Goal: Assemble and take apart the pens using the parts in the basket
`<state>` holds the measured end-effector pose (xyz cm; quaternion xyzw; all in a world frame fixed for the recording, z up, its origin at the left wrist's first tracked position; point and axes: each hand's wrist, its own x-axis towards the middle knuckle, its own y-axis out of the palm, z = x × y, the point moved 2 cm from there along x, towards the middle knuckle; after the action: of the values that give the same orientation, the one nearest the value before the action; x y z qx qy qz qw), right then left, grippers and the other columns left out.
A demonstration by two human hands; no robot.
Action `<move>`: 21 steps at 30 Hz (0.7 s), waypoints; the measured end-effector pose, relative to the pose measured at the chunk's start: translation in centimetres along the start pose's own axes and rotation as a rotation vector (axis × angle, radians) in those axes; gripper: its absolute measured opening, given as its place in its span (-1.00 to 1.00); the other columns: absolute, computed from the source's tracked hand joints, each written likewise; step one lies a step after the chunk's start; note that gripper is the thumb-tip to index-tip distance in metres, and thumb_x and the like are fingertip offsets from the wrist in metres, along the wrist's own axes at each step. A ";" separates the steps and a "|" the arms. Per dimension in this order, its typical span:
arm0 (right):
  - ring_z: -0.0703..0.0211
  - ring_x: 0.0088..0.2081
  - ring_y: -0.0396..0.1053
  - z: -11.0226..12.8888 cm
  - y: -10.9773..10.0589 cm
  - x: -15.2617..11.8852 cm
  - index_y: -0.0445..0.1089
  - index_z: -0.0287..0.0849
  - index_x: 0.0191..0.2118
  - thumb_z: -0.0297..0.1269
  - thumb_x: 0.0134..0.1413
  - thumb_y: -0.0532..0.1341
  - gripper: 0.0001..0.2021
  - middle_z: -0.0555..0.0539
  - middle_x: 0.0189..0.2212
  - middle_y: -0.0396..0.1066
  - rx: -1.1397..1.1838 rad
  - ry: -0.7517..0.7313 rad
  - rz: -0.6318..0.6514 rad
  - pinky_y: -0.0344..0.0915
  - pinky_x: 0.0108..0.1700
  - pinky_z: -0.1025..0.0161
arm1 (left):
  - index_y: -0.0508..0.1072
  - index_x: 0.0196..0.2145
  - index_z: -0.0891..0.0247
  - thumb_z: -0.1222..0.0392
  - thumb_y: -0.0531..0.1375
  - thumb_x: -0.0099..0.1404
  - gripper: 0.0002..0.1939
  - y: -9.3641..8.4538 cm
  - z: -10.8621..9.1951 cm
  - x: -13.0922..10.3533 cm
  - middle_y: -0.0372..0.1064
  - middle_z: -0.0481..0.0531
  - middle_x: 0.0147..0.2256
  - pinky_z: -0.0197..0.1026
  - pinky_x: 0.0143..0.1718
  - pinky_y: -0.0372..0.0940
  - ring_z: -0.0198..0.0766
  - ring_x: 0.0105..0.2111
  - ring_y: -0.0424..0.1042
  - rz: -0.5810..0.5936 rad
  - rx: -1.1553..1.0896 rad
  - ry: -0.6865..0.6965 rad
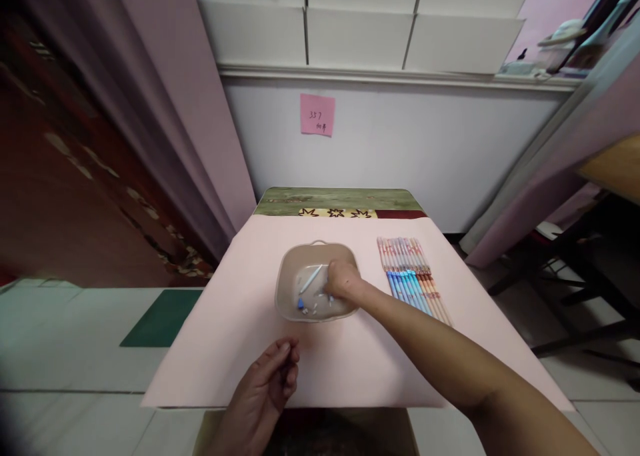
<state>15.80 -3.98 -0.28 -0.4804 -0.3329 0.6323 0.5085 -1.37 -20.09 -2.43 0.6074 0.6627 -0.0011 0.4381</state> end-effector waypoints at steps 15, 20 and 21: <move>0.25 -0.58 0.38 5.5 3.8 -13.1 0.30 -0.14 -0.35 -0.26 0.13 0.17 -0.91 0.08 -0.63 0.37 1.275 -0.361 0.046 0.31 -0.50 0.33 | 0.53 -0.36 0.36 0.21 0.40 0.01 -0.77 1.6 -1.6 0.5 0.41 -0.04 -0.45 -0.41 -0.48 0.29 -0.46 -0.52 0.31 0.017 -0.113 0.205; 0.20 -0.35 0.45 4.1 0.9 -12.1 0.46 -0.15 -0.27 -0.32 0.12 0.16 -0.87 -0.04 -0.41 0.50 0.831 -0.531 -0.216 0.34 -0.29 0.30 | 0.51 -0.34 0.37 0.33 0.31 0.12 -0.90 1.2 -2.7 1.4 0.44 0.02 -0.41 -0.37 -0.47 0.37 -0.40 -0.48 0.40 -0.042 -0.251 0.197; 0.17 -0.30 0.45 3.2 -0.3 -11.4 0.47 -0.15 -0.28 -0.30 0.11 0.17 -0.87 -0.06 -0.38 0.51 0.737 -0.522 -0.314 0.34 -0.25 0.29 | 0.50 -0.32 0.38 0.35 0.26 0.18 -0.93 1.2 -3.2 1.5 0.45 0.03 -0.41 -0.38 -0.51 0.37 -0.40 -0.50 0.40 -0.060 -0.254 0.200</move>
<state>13.09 -14.63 4.03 -0.0370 -0.2719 0.7232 0.6338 -2.03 -16.82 -0.71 0.5241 0.7157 0.1300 0.4429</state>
